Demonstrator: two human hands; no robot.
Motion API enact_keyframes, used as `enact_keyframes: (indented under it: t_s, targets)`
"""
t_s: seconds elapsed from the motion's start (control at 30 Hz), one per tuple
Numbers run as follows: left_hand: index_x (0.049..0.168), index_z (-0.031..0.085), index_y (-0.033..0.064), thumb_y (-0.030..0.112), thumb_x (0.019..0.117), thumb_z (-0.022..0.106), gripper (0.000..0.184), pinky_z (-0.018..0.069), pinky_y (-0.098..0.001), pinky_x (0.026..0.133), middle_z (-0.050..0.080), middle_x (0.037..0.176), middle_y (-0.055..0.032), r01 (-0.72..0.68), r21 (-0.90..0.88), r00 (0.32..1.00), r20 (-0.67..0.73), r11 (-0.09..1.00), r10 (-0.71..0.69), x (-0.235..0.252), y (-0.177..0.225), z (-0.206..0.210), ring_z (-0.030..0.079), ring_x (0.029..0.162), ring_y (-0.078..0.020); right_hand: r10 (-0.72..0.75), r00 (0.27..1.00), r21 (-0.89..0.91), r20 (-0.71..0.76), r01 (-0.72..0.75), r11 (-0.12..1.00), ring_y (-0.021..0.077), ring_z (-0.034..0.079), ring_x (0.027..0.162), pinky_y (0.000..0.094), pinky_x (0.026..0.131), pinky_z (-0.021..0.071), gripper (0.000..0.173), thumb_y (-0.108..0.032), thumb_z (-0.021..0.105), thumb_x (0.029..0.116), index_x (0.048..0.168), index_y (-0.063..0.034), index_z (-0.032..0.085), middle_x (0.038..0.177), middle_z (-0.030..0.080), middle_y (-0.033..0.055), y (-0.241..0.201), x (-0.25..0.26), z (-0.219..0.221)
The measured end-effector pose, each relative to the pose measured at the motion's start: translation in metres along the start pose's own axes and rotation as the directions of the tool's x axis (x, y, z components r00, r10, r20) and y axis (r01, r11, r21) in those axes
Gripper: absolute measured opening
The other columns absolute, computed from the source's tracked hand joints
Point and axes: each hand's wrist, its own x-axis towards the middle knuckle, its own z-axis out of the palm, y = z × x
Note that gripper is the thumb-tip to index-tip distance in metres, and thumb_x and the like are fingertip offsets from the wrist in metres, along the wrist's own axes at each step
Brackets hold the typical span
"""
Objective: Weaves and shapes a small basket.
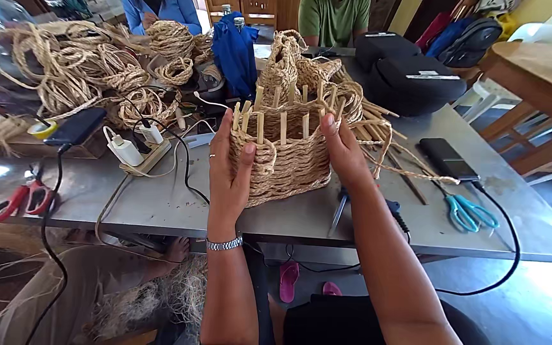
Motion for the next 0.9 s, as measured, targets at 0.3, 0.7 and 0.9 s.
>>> enact_keyframes:
  t_s: [0.3, 0.7, 0.9]
  targets:
    - [0.154, 0.047, 0.0230, 0.034, 0.1046, 0.052, 0.051, 0.0370, -0.0480, 0.117, 0.032, 0.162, -0.0097, -0.127, 0.080, 0.992, -0.005, 0.989, 0.128, -0.002, 0.022, -0.008, 0.032, 0.149, -0.0268, -0.001, 1.000, -0.050, -0.030, 0.000, 0.999, 0.0066, 0.057, 0.126, 0.0316, 0.110, 0.0475, 0.071, -0.057, 0.033, 0.1079, 0.154, -0.0026, 0.037, 0.141, 0.057, 0.0121, -0.002, -0.002, 0.002]
    - [0.126, 0.063, 0.0189, 0.035, 0.1087, 0.035, 0.037, 0.0323, -0.0543, 0.117, 0.012, 0.171, -0.0068, -0.015, 0.286, 1.000, 0.004, 0.958, 0.014, -0.008, 0.033, 0.009, 0.021, 0.154, -0.0278, -0.045, 0.998, -0.062, -0.039, 0.043, 0.997, 0.0029, 0.055, 0.128, 0.0280, 0.111, 0.0447, 0.070, -0.055, 0.028, 0.1093, 0.152, -0.0003, 0.038, 0.140, 0.057, 0.0113, -0.003, -0.003, 0.004]
    - [0.125, 0.058, 0.0152, 0.032, 0.1095, 0.035, 0.033, 0.0302, -0.0585, 0.116, 0.011, 0.170, -0.0106, -0.044, 0.291, 0.999, 0.011, 0.956, 0.043, -0.007, 0.033, 0.011, 0.020, 0.154, -0.0303, -0.031, 0.999, -0.075, -0.041, 0.028, 0.997, 0.0030, 0.054, 0.130, 0.0280, 0.113, 0.0433, 0.069, -0.054, 0.027, 0.1098, 0.153, -0.0017, 0.039, 0.143, 0.056, 0.0111, -0.005, -0.003, 0.004]
